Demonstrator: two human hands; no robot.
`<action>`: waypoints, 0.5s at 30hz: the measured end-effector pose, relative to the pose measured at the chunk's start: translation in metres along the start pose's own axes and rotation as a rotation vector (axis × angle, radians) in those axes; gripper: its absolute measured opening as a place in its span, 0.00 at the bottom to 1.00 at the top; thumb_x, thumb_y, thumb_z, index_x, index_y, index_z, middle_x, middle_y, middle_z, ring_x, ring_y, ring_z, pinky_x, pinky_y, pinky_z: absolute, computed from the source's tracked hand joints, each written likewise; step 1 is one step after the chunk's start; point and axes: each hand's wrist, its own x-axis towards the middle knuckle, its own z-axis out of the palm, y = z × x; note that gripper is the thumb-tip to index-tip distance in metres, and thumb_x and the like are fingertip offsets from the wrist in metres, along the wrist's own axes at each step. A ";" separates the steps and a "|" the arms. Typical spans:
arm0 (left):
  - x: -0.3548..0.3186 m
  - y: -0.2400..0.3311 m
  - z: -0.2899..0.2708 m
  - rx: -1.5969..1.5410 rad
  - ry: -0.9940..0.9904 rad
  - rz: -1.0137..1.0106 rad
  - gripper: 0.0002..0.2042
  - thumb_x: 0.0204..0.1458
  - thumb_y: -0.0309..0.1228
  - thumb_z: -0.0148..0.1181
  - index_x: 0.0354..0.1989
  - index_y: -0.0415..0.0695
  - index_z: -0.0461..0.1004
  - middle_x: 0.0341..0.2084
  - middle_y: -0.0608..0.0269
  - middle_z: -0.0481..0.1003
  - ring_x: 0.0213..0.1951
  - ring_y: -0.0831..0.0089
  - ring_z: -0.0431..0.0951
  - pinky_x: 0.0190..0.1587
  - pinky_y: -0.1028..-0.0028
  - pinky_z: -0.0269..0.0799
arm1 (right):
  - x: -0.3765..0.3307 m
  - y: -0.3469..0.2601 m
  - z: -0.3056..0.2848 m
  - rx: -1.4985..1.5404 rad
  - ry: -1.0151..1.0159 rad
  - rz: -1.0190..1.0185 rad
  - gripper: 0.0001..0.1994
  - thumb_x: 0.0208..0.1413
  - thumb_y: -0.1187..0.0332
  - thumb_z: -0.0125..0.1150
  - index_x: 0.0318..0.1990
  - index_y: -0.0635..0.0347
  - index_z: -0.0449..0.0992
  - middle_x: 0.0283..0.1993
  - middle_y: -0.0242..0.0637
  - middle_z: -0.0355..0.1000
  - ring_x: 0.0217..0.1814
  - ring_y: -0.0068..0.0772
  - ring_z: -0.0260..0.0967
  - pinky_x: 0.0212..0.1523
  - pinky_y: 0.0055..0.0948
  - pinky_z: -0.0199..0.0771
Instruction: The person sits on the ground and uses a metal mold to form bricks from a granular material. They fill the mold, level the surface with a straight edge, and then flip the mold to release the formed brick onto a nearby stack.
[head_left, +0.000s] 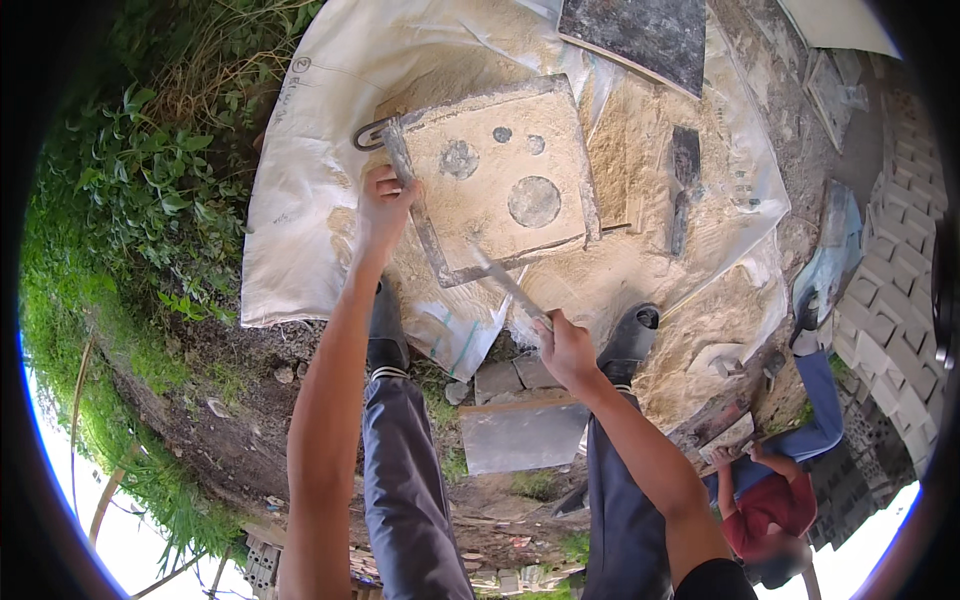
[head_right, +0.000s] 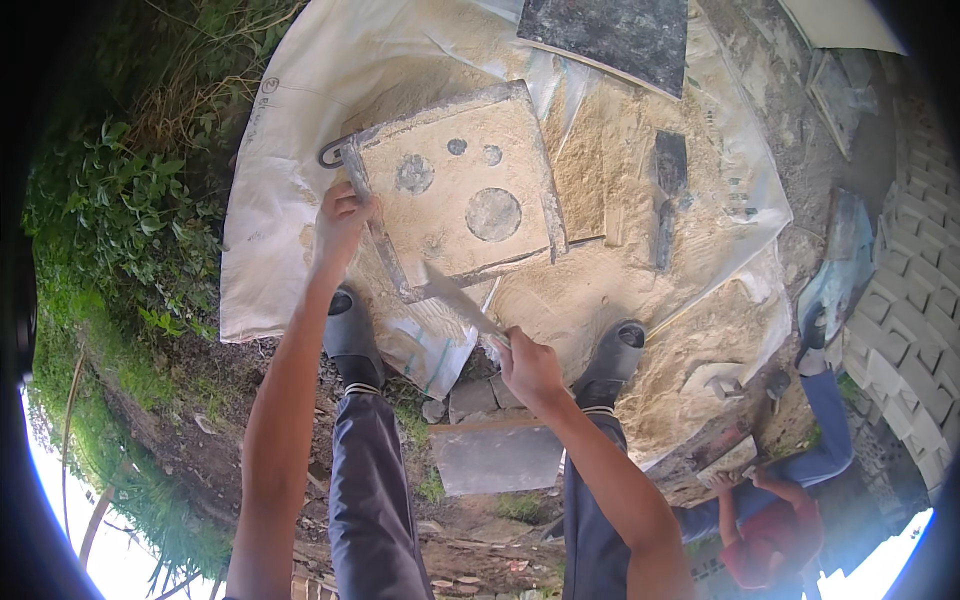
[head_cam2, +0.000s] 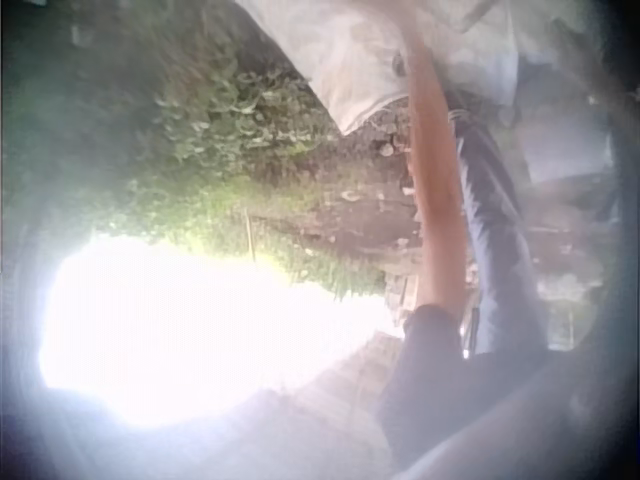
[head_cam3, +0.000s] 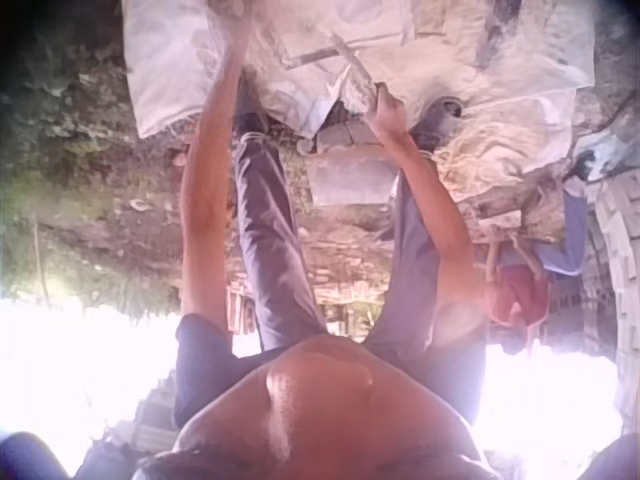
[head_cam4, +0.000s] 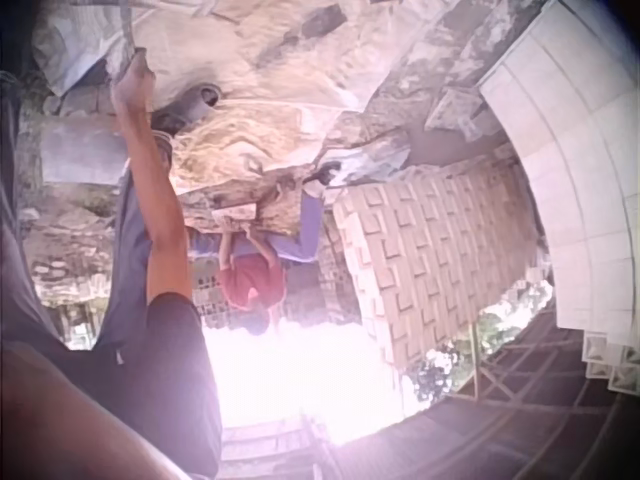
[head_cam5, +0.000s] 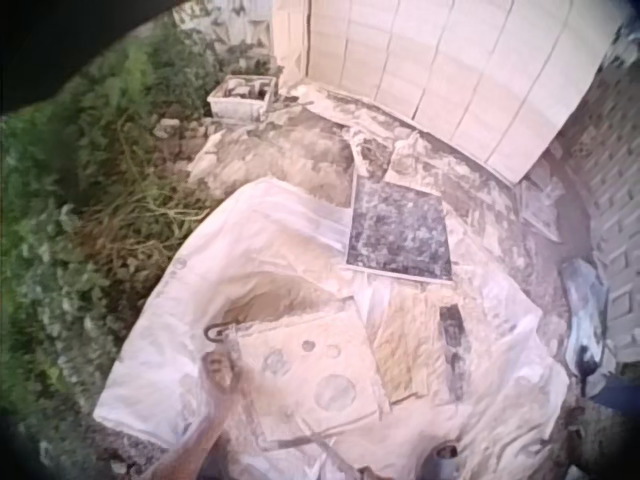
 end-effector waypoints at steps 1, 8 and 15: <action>-0.003 -0.003 0.006 0.268 0.184 0.173 0.27 0.53 0.37 0.59 0.57 0.36 0.59 0.50 0.51 0.68 0.50 0.65 0.70 0.50 0.62 0.66 | 0.000 -0.001 -0.006 0.013 0.049 0.064 0.08 0.58 0.67 0.54 0.33 0.62 0.64 0.17 0.47 0.67 0.20 0.54 0.69 0.19 0.45 0.67; -0.026 -0.001 0.063 0.916 0.308 0.568 0.31 0.60 0.44 0.39 0.67 0.38 0.45 0.68 0.49 0.42 0.69 0.52 0.39 0.67 0.51 0.35 | 0.023 0.008 -0.039 -0.166 0.104 0.174 0.09 0.60 0.68 0.51 0.33 0.64 0.63 0.17 0.52 0.67 0.20 0.57 0.69 0.18 0.47 0.65; -0.020 -0.008 0.065 0.748 0.312 0.623 0.30 0.60 0.40 0.41 0.67 0.38 0.45 0.68 0.50 0.43 0.69 0.52 0.40 0.67 0.50 0.36 | 0.025 0.006 -0.039 -0.183 -0.011 0.262 0.13 0.62 0.61 0.48 0.32 0.64 0.62 0.19 0.53 0.68 0.24 0.62 0.68 0.23 0.52 0.65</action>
